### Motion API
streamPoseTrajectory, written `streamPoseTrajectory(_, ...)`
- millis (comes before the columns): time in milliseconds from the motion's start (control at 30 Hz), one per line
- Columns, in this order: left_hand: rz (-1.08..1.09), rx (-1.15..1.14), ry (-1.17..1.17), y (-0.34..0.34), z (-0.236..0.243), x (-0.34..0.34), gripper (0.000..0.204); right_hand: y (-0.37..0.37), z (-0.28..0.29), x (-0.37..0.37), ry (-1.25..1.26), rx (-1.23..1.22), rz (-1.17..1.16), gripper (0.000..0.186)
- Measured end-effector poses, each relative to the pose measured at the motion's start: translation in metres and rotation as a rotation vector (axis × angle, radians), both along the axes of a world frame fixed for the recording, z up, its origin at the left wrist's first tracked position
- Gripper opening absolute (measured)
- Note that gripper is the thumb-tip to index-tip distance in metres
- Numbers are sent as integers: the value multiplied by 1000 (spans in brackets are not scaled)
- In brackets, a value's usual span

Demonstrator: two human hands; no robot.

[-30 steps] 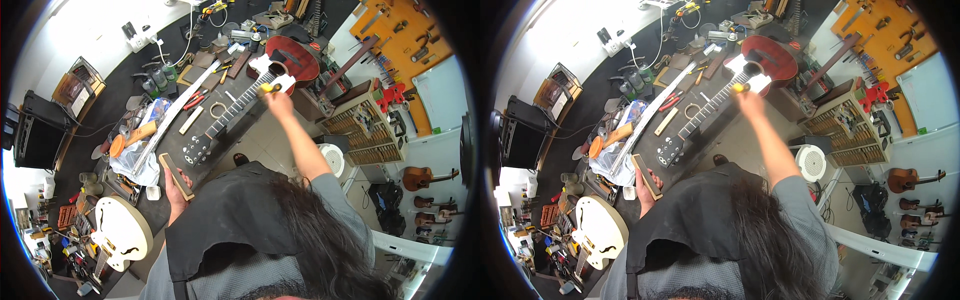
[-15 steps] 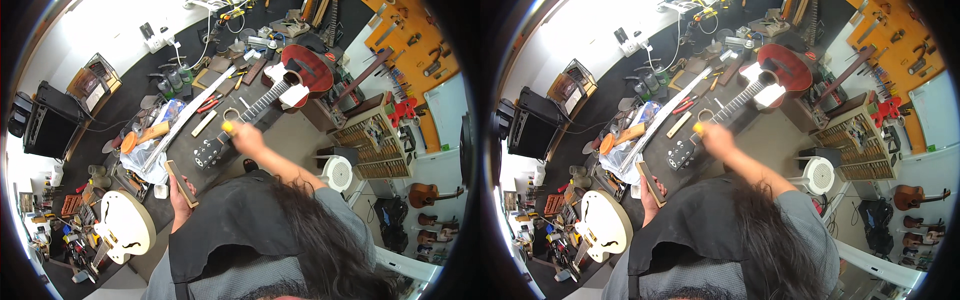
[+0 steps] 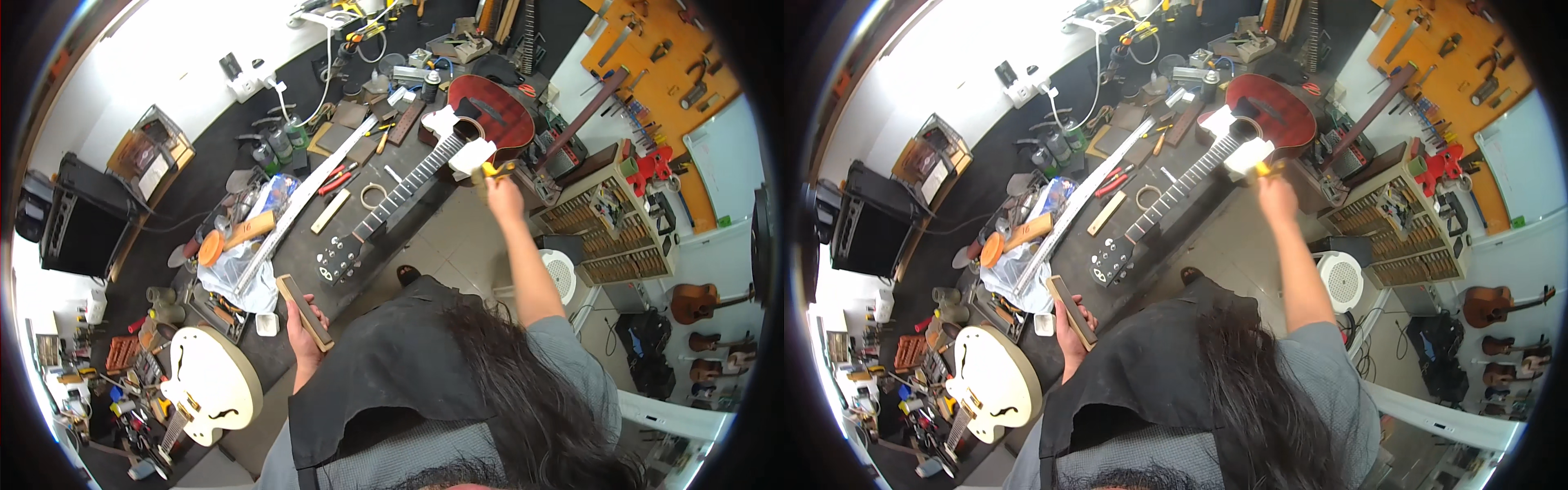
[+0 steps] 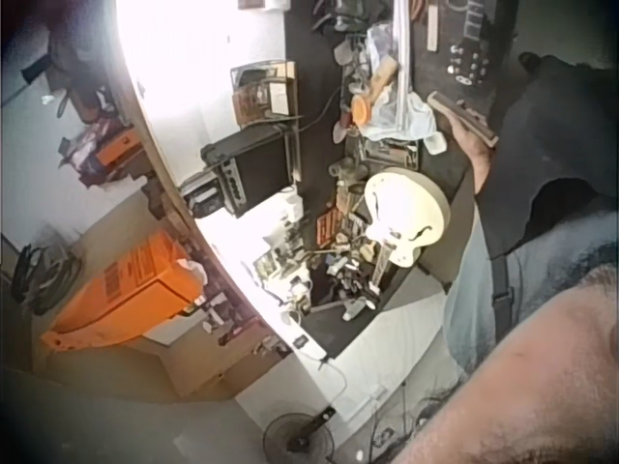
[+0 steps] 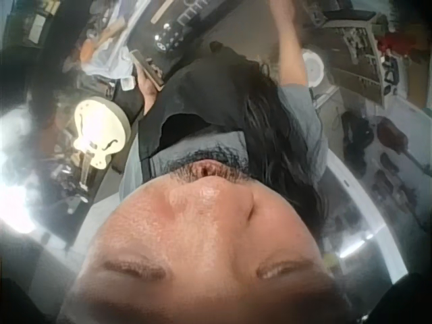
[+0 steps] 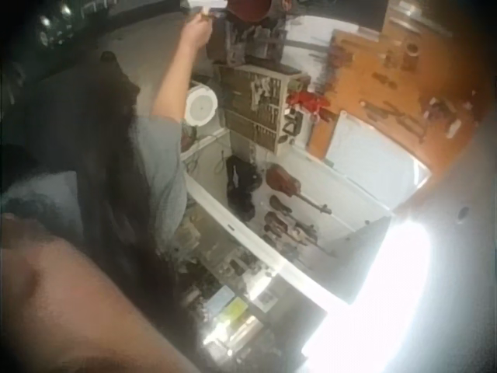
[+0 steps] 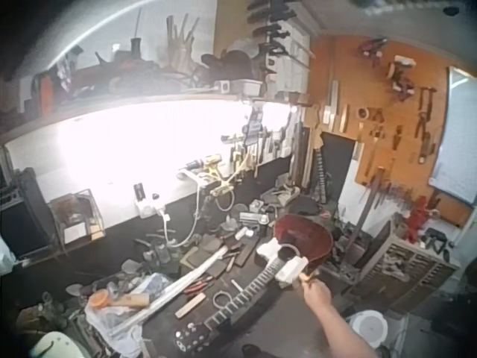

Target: The person sands the fretboard of a red acoustic guitar using a sanding block, moving back and forth along the frets. They then use a brush to sweep away dust from the fretboard. Finally, the person uses a red marker to draw lines along the fretboard edges.

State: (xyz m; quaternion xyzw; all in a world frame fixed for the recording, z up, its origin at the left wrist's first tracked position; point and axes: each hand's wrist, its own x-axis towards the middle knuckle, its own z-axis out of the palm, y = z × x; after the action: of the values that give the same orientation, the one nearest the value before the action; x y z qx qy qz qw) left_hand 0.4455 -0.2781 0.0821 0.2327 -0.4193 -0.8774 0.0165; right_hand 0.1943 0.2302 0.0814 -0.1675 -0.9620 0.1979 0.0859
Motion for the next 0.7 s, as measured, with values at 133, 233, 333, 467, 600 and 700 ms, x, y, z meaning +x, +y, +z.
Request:
streamPoseTrajectory(133,-50,7,53,5,6,-24,68,54,32,3,203,-144,-30,40)
streamPoseTrajectory(233,-64,-30,102,28,27,-58,64,90,35,-39,356,-404,43,38)
streamPoseTrajectory(333,-90,-67,66,30,25,-89,56,80,53,-114,438,-724,129,37)
streamPoseTrajectory(467,-33,-30,21,67,45,-137,47,71,74,-241,400,-1036,245,36)
streamPoseTrajectory(600,34,-8,-22,125,52,-199,42,68,63,-416,513,-821,343,36)
streamPoseTrajectory(700,8,-71,-45,157,47,-225,39,47,93,-520,629,-632,401,41)
